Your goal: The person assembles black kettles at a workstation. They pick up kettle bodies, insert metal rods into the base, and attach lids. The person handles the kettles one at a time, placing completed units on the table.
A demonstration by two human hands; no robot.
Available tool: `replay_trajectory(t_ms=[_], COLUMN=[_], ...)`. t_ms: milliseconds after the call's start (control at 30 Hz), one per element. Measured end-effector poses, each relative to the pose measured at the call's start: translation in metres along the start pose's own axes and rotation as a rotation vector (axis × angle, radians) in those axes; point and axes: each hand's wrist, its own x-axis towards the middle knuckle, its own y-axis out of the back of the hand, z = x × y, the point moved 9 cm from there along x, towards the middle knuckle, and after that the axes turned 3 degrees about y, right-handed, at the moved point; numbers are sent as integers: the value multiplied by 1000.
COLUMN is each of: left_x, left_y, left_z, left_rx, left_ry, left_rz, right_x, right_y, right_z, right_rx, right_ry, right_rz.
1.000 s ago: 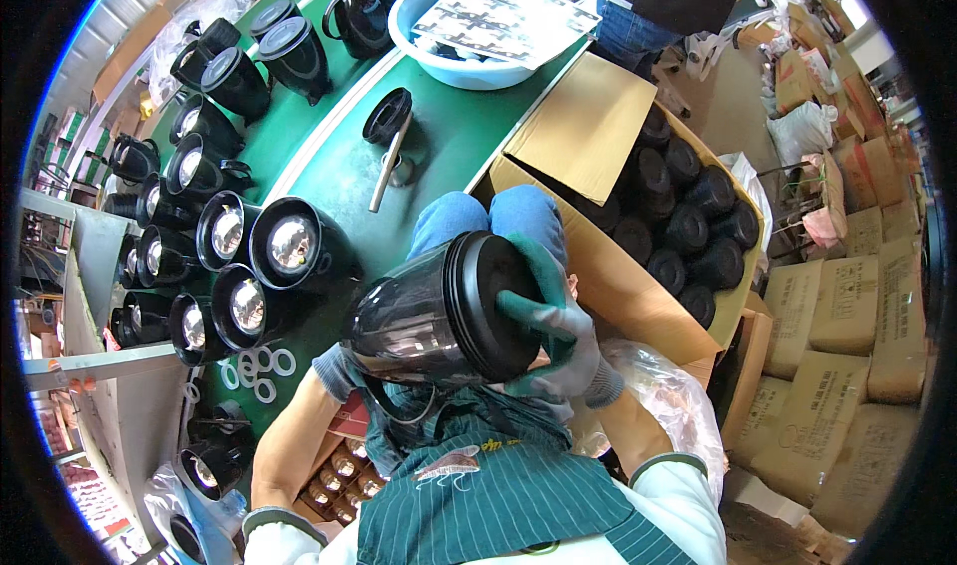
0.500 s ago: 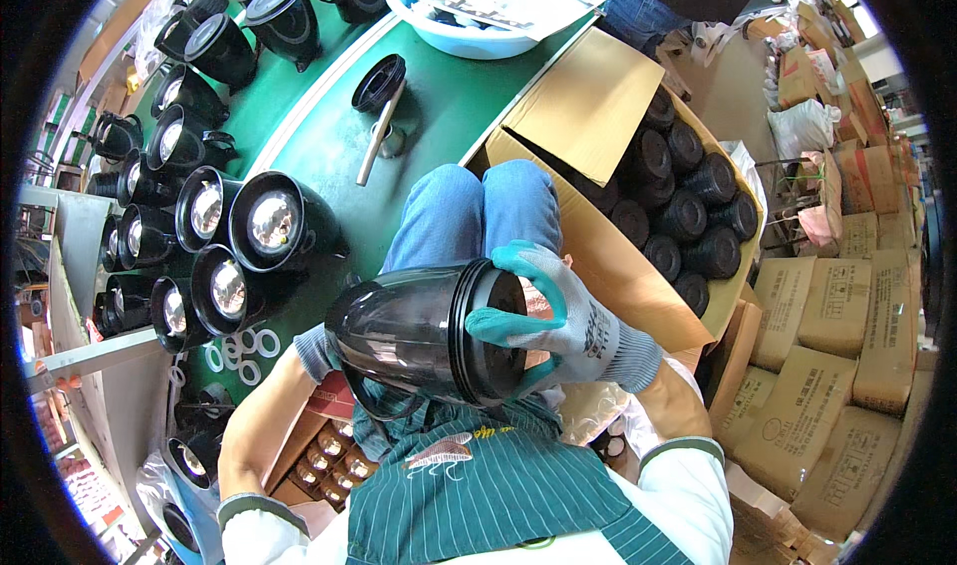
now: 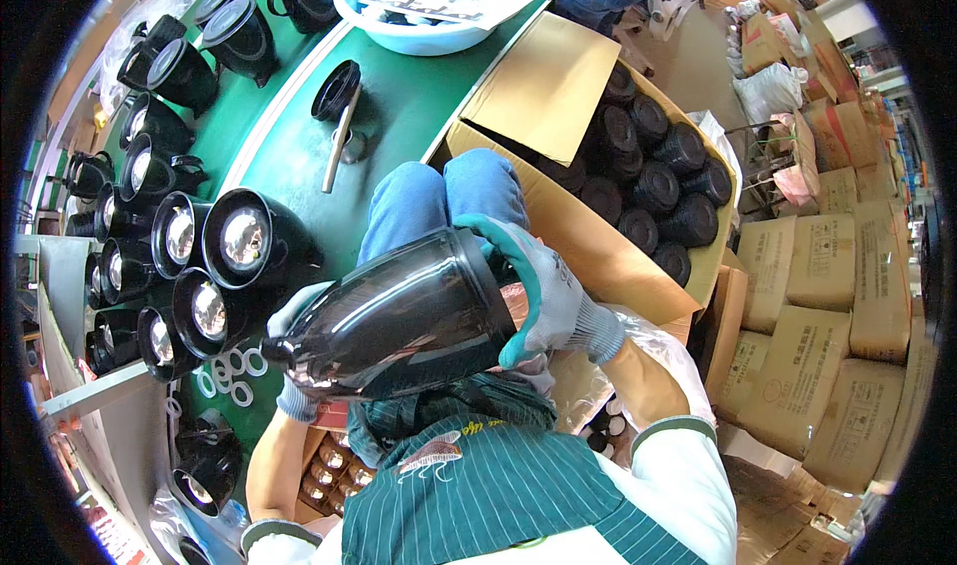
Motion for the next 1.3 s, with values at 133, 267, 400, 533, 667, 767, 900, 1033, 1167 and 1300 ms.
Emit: replay_trajectory(t_ms=[133,267,400,533,667,767,900,1033,1167,1300], left_x=[-17,-24,-27,-29,-23,-23,-5,7,16,20], left_y=[-10,-13,-19,-44,-37,-31,-7,0,-14,-13], left_z=[101,114,124,140,123,131,102,54,73,71], left_rx=[432,644,716,836,715,549,463,-117,-44,-76], left_ry=[-678,-766,-801,-882,-854,-909,-448,-117,-122,-130], left_rz=[180,96,125,72,127,211,276,182,57,38], right_x=[-13,-20,-20,-14,-6,-20,-7,-4,-24,-14], right_y=[-18,-31,-33,-33,-41,-44,-22,-15,-28,-10], right_z=[33,49,50,53,71,57,-3,-31,-10,-57], right_rx=[442,602,665,693,675,684,582,388,500,185], right_ry=[-358,-463,-517,-535,-331,-186,-31,56,-68,239], right_rz=[-60,-22,-49,1,255,384,432,361,378,390])
